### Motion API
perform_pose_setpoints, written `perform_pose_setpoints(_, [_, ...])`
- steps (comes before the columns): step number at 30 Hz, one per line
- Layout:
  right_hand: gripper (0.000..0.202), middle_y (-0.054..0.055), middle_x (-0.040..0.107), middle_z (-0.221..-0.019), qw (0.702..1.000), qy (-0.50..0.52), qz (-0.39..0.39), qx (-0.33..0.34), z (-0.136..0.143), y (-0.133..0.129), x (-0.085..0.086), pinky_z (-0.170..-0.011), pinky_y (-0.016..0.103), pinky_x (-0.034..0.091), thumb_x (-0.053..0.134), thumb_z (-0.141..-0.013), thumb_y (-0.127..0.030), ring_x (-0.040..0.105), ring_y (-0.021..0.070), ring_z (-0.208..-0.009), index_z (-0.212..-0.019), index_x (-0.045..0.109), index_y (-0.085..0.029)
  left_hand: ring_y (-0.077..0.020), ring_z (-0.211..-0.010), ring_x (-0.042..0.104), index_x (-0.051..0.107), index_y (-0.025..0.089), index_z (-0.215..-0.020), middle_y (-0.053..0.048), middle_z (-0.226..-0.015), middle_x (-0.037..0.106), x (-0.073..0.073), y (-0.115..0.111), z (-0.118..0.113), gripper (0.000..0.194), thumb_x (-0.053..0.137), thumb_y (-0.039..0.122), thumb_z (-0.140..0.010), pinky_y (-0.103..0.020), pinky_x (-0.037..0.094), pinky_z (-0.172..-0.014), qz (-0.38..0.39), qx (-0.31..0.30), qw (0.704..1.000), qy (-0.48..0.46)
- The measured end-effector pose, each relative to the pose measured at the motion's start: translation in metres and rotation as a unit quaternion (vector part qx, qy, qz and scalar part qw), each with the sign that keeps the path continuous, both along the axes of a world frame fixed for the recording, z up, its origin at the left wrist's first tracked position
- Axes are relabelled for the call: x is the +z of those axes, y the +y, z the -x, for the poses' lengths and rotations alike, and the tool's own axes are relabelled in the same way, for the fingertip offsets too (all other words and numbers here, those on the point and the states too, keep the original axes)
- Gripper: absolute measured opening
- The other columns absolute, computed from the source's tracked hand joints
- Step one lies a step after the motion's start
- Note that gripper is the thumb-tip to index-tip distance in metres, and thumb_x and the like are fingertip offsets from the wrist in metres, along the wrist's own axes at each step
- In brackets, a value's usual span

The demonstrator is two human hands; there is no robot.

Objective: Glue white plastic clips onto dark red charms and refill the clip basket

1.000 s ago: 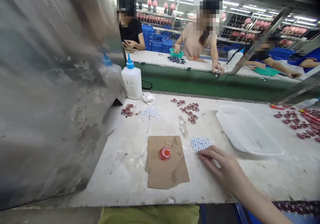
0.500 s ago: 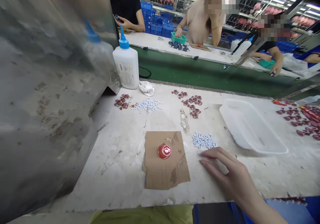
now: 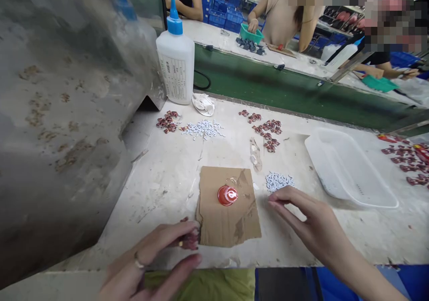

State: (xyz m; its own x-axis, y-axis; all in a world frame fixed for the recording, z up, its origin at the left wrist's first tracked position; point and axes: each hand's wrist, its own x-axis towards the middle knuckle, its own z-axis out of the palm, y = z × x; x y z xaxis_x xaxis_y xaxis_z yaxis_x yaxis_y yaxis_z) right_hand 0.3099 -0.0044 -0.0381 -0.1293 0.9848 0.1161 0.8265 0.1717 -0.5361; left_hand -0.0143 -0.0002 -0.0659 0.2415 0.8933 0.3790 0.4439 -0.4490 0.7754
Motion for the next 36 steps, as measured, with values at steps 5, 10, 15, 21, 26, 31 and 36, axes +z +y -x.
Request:
perform_pose_setpoints(5, [0.012,0.000,0.075,-0.090,0.995,0.084,-0.006,0.044,0.030,0.019,0.017,-0.071,0.027,0.056,0.062,-0.099,-0.017,0.071,0.0153,-0.080,-0.103,0.070,-0.025,-0.0025,-0.090,0.073,0.069,0.024,-0.115,0.006,-0.102,0.075,0.009,0.011,-0.020,0.030,0.069,0.009,-0.090,-0.005,0.056,-0.091,-0.035,-0.009,0.999,-0.004])
perform_pose_setpoints(10, [0.018,0.000,0.076,-0.096,0.994,0.069,-0.010,0.083,0.045,0.034,0.024,-0.072,0.023,0.056,0.062,-0.096,-0.010,0.072,0.0126,-0.082,-0.102,0.072,-0.024,-0.0046,-0.101,0.068,0.067,0.019,-0.116,0.002,-0.110,0.070,0.013,0.013,-0.023,0.031,0.069,0.004,-0.089,-0.010,0.054,-0.098,-0.057,-0.004,0.998,0.000])
perform_pose_setpoints(15, [0.018,0.002,0.076,-0.096,0.992,0.033,-0.047,0.111,0.049,0.039,0.023,-0.071,0.021,0.058,0.062,-0.096,-0.009,0.071,0.0124,-0.082,-0.102,0.072,-0.023,-0.0026,-0.100,0.067,0.067,0.023,-0.120,0.004,-0.111,0.068,0.012,0.013,-0.024,0.033,0.062,0.005,-0.093,-0.007,0.053,-0.097,-0.033,0.024,0.999,-0.023])
perform_pose_setpoints(21, [0.020,0.002,0.076,-0.094,0.991,0.063,-0.056,0.105,0.051,0.037,0.024,-0.070,0.021,0.059,0.062,-0.095,-0.007,0.072,0.0126,-0.081,-0.101,0.073,-0.023,-0.0002,-0.101,0.067,0.065,0.025,-0.129,0.004,-0.111,0.067,0.008,0.011,-0.026,0.036,0.060,0.010,-0.097,-0.002,0.049,-0.099,-0.021,0.025,0.999,-0.008])
perform_pose_setpoints(26, [0.022,0.002,0.076,-0.092,0.979,0.172,-0.058,0.087,0.067,0.024,0.031,-0.069,0.022,0.060,0.065,-0.091,-0.005,0.073,0.0135,-0.083,-0.099,0.073,-0.023,-0.0042,-0.090,0.073,0.066,0.026,-0.119,0.006,-0.105,0.074,0.008,0.007,-0.031,0.037,0.072,0.007,-0.087,-0.009,0.060,-0.088,0.013,-0.001,0.997,-0.075])
perform_pose_setpoints(31, [0.021,0.004,0.077,-0.089,0.954,0.282,-0.031,0.097,0.087,0.015,0.029,-0.068,0.025,0.064,0.067,-0.089,-0.004,0.075,0.0162,-0.079,-0.097,0.074,-0.022,-0.0127,-0.087,0.076,0.073,0.026,-0.108,0.001,-0.097,0.078,0.014,0.010,-0.042,0.022,0.074,0.018,-0.087,-0.017,0.065,-0.078,0.041,-0.006,0.995,-0.088])
perform_pose_setpoints(36, [0.020,0.004,0.076,-0.087,0.945,0.311,-0.012,0.100,0.093,0.015,0.025,-0.068,0.022,0.063,0.067,-0.088,-0.003,0.074,0.0148,-0.078,-0.098,0.075,-0.019,-0.0198,-0.089,0.077,0.078,0.025,-0.103,-0.004,-0.091,0.078,0.024,0.019,-0.058,0.024,0.077,0.040,-0.085,-0.024,0.067,-0.075,0.035,0.066,0.991,-0.109])
